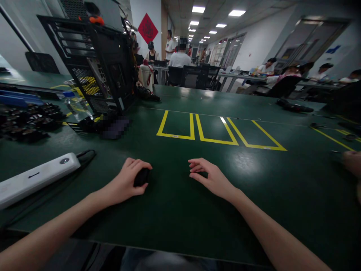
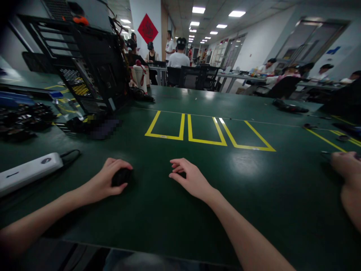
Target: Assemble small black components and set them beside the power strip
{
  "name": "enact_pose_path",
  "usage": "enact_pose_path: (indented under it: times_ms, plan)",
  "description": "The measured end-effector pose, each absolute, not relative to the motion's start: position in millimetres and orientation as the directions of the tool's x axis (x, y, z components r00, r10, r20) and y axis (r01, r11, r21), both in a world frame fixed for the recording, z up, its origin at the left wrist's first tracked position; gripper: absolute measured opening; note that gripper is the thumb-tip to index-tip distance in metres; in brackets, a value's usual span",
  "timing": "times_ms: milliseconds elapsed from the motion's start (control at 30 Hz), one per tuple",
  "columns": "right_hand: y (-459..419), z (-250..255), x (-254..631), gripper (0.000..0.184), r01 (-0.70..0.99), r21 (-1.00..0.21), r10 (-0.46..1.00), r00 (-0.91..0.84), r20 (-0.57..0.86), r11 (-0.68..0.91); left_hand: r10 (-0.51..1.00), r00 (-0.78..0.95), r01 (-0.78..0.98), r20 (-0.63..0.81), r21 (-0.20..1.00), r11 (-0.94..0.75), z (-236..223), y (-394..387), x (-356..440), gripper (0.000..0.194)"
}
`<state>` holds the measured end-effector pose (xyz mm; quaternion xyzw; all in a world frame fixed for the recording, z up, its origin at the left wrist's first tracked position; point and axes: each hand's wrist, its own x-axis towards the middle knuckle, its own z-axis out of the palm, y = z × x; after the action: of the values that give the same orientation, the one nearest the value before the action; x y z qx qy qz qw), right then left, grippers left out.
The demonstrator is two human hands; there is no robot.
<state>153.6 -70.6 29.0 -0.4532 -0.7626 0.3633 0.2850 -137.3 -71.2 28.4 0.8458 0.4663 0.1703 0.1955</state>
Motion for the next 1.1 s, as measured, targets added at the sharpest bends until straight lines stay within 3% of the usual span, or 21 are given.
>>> enact_pose_path:
  times_ms: [167,400,633,900,1100]
  plan:
    - [-70,27,156,0.028,0.507,-0.782,0.889,-0.439,0.13,0.364,0.937,0.301,0.878,0.179,0.331,-0.345,17,-81,-206,0.058]
    - [-69,27,152,0.023,0.516,-0.751,0.876,-0.452,0.17,0.412,0.94,0.31,0.875,0.143,0.344,-0.341,17,-75,-205,0.055]
    - [-62,19,141,0.026,0.457,-0.84,0.916,-0.384,0.113,0.295,0.845,0.497,0.703,0.196,0.479,-0.525,14,-45,-97,0.055]
    - [-47,6,148,0.025,0.193,-0.979,0.968,-0.249,0.013,0.062,0.702,0.632,0.553,0.329,0.444,-0.705,11,-30,-17,0.056]
    - [-49,11,154,0.028,0.139,-0.973,0.938,-0.319,0.134,0.186,0.656,0.682,0.513,0.323,0.43,-0.743,14,-30,-23,0.065]
